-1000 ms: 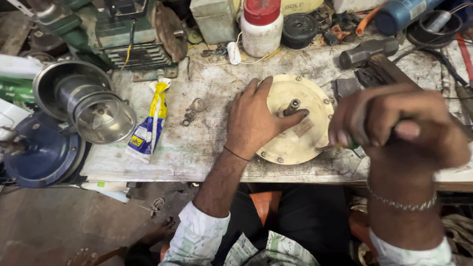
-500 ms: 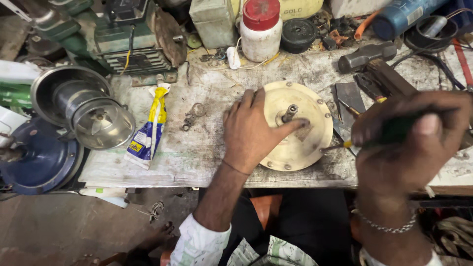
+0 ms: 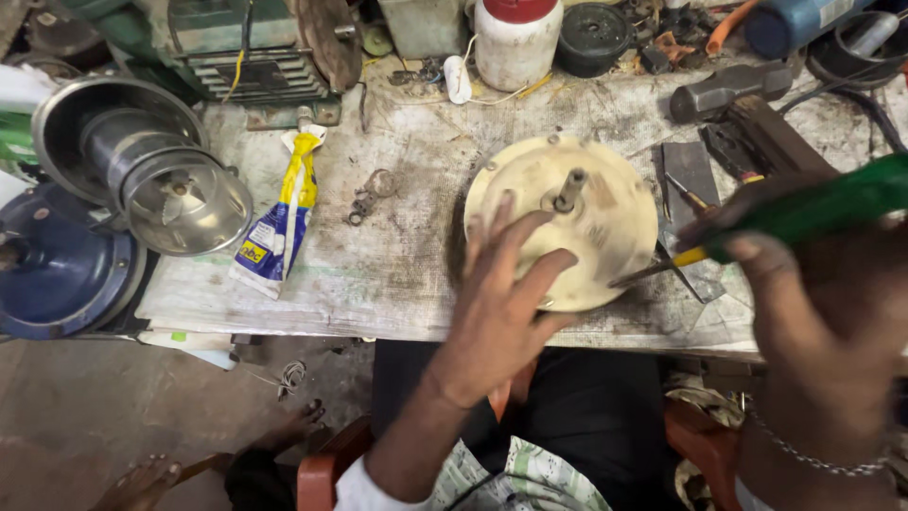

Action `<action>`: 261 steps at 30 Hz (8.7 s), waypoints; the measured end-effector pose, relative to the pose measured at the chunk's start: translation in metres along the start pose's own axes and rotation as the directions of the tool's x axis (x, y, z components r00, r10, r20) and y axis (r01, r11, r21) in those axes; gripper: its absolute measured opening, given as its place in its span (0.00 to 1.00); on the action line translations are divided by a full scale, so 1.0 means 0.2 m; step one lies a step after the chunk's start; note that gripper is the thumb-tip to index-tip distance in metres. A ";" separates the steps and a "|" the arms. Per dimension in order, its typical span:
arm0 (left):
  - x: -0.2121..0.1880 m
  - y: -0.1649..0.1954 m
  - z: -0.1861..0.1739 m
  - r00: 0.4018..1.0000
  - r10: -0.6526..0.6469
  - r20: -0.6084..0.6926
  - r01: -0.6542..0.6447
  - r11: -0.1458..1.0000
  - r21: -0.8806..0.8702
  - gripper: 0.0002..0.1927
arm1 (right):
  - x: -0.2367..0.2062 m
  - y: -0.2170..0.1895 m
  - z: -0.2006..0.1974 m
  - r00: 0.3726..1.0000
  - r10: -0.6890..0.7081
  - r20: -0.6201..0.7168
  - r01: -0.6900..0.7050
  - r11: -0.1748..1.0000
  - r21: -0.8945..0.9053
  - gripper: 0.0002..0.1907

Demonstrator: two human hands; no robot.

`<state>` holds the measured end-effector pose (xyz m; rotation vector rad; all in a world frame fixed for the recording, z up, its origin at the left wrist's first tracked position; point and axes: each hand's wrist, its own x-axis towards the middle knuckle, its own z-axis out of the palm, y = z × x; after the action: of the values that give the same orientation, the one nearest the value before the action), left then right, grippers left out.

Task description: The person uses a chisel and hammer to scrape copper windings on a motor rotor, then places the rotor into a stator housing. They then use a hammer and screwdriver to remove and reinsert screws on a circular metal cover plate.

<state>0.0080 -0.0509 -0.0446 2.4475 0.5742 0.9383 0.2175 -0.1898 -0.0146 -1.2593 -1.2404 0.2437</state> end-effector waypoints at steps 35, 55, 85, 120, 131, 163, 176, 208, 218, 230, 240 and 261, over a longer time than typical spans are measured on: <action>-0.01 0.04 0.12 0.988 -0.108 -0.112 0.086 0.980 -0.181 0.10 | 0.22 -0.09 0.10 0.870 -0.219 0.442 0.214 0.975 0.063 0.36; 0.50 -0.16 0.02 0.946 -0.307 0.102 0.261 0.910 0.323 0.54 | 0.42 -0.10 0.34 0.687 -0.331 0.646 -0.358 0.620 0.698 0.24; 0.08 -0.03 -0.34 0.963 -0.193 0.188 0.120 0.932 0.342 0.59 | 0.16 0.11 -0.06 0.979 -0.190 0.072 0.201 0.958 -0.203 0.18; -0.02 0.00 0.10 0.995 -0.052 -0.090 0.037 0.987 -0.158 0.11 | 0.22 -0.13 0.11 0.867 -0.214 0.450 0.249 0.968 -0.019 0.36; -0.02 0.00 0.11 0.995 -0.058 -0.080 0.045 0.986 -0.161 0.10 | 0.15 -0.11 0.11 0.910 -0.230 0.346 0.317 0.922 -0.223 0.36; 0.34 -0.18 -0.03 0.993 -0.087 -0.078 0.098 0.984 0.151 0.59 | 0.34 0.02 0.15 0.797 -0.440 0.414 0.178 0.826 0.535 0.04; 0.42 -0.09 0.08 0.935 -0.330 -0.131 0.354 0.843 0.406 0.48 | 0.16 -0.15 0.43 0.914 0.081 -0.398 0.121 0.880 0.459 0.20; 0.43 -0.07 0.09 0.911 -0.390 -0.135 0.408 0.806 0.429 0.44 | -0.01 -0.09 0.35 0.979 0.056 -0.196 0.059 0.842 0.536 0.25; 0.33 -0.23 0.08 0.990 -0.036 -0.136 0.046 0.997 0.067 0.31 | 0.13 0.05 -0.02 0.961 -0.199 0.194 0.239 0.948 -0.210 0.24; 0.35 -0.18 0.08 0.926 -0.353 -0.136 0.263 0.860 -0.436 0.17 | 0.12 0.34 -0.27 0.969 0.058 -0.241 -0.170 0.862 -0.477 0.16; 0.36 -0.14 0.01 0.958 -0.213 -0.191 0.216 0.976 -0.007 0.48 | 0.01 0.23 -0.04 0.956 0.200 0.212 0.103 0.448 -0.888 0.23; 0.34 -0.07 -0.08 0.903 -0.393 0.172 0.334 0.895 0.295 0.74 | 0.12 0.04 -0.11 0.823 0.565 0.064 -0.142 0.314 -0.939 0.17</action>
<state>0.0394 0.0007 -0.0069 2.4931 1.0866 0.4438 0.2478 -0.1825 -0.0036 -2.6300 -1.4538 0.1186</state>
